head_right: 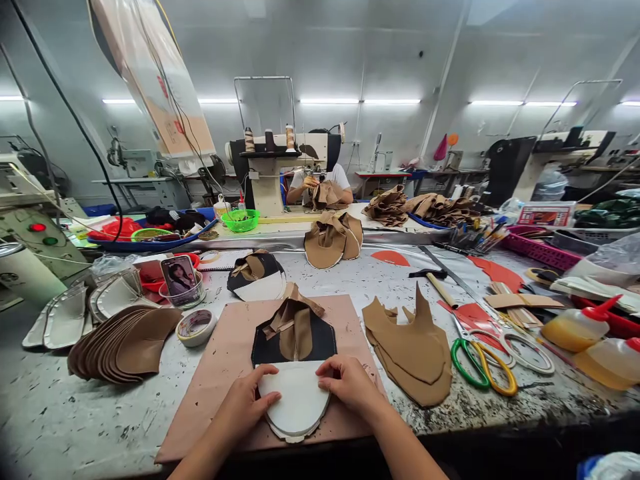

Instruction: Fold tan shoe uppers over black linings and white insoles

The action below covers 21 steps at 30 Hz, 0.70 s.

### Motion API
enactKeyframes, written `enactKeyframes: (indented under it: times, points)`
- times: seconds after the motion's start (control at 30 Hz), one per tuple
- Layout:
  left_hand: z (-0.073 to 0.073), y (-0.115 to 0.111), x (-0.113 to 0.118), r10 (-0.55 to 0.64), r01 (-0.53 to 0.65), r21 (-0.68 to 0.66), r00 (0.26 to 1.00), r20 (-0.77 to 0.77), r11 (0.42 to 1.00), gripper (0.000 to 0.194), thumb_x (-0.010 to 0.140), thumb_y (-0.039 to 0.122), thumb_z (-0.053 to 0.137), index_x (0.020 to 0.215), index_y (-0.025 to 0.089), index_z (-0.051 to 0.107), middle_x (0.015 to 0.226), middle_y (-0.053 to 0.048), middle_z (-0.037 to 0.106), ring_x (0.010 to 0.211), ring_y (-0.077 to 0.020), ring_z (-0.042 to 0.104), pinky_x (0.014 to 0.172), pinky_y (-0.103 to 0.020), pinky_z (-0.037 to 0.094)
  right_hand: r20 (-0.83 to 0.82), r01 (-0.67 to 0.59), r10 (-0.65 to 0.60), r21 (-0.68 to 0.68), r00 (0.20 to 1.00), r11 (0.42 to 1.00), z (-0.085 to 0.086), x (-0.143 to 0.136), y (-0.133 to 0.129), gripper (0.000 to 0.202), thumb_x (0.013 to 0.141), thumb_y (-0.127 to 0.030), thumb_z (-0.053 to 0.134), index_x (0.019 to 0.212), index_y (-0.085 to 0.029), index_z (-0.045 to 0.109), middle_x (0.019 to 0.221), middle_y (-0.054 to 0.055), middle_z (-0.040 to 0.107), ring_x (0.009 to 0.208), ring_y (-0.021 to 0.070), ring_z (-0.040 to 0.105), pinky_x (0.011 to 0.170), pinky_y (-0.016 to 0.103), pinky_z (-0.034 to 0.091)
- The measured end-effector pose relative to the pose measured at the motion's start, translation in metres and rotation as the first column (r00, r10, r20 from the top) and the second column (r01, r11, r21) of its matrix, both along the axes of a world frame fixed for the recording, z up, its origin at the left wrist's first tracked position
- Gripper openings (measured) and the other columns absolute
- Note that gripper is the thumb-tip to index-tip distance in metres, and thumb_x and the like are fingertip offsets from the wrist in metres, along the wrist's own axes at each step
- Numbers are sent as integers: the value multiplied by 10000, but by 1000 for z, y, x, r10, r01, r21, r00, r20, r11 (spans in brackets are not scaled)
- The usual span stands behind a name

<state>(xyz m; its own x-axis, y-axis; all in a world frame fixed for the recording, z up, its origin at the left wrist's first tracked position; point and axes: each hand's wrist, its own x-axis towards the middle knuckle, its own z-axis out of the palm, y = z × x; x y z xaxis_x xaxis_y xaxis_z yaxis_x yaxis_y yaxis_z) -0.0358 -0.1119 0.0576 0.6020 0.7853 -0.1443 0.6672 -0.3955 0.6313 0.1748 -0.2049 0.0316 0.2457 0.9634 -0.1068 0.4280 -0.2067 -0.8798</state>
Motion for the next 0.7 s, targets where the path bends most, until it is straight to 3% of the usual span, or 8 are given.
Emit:
enactKeyframes:
  times: [0.17, 0.27, 0.33, 0.43, 0.5, 0.57, 0.7]
  points:
    - [2, 0, 0, -37, 42, 60, 997, -69, 997, 321, 742, 174, 568, 1059, 209, 592, 797, -17, 670, 708, -187, 615, 666, -261, 436, 96, -11, 9, 14, 995, 1000, 8, -5, -2, 164, 689, -158, 594, 826, -168, 684, 828, 47, 676, 791, 195, 606, 729, 300, 467]
    - [-1, -6, -2, -48, 65, 168, 993, -107, 984, 365, 758, 169, 569, 1120, 207, 592, 964, -82, 676, 892, -257, 624, 764, -342, 459, 329, -33, 15, 49, 944, 998, 13, -11, -6, 157, 728, -126, 583, 841, -183, 676, 868, 56, 647, 822, 199, 602, 752, 316, 479]
    - [-9, -12, -4, -69, 124, 426, 988, -142, 896, 377, 780, 138, 545, 1139, 242, 599, 1167, -105, 616, 1072, -304, 559, 866, -419, 433, 540, -12, -51, 112, 840, 994, 12, -18, -10, 147, 746, -119, 583, 828, -198, 676, 1001, 90, 626, 940, 247, 580, 825, 385, 468]
    - [-28, -17, -10, -212, 317, 756, 948, -237, 573, 346, 833, 95, 443, 1090, 224, 635, 1204, -86, 615, 1104, -269, 560, 883, -387, 457, 716, -79, -118, 235, 688, 969, 0, -36, -17, 199, 791, -114, 545, 906, -212, 674, 1229, 106, 564, 1129, 294, 501, 935, 457, 417]
    - [-38, -18, -13, -299, 404, 801, 908, -294, 441, 318, 882, 165, 400, 1105, 159, 626, 1149, -98, 650, 1057, -239, 598, 846, -333, 494, 742, -206, -49, 249, 669, 946, -10, -47, -19, 300, 838, -165, 517, 1118, -214, 613, 1309, 89, 523, 1205, 272, 458, 995, 444, 388]
    - [-44, -17, -18, -322, 434, 803, 891, -319, 407, 365, 915, 293, 385, 1187, 137, 571, 1195, -102, 621, 1083, -235, 587, 851, -324, 501, 741, -285, 56, 187, 669, 940, -18, -54, -19, 447, 870, -268, 504, 1309, -191, 465, 1360, 97, 472, 1261, 264, 405, 1035, 438, 356]
    - [-47, -13, -26, -294, 441, 773, 895, -336, 457, 457, 903, 411, 422, 1334, 259, 416, 1330, -72, 501, 1178, -248, 512, 887, -375, 484, 684, -293, 202, 18, 701, 956, -20, -50, -17, 591, 888, -421, 470, 1410, -200, 305, 1477, 137, 216, 1350, 302, 211, 1078, 472, 268]
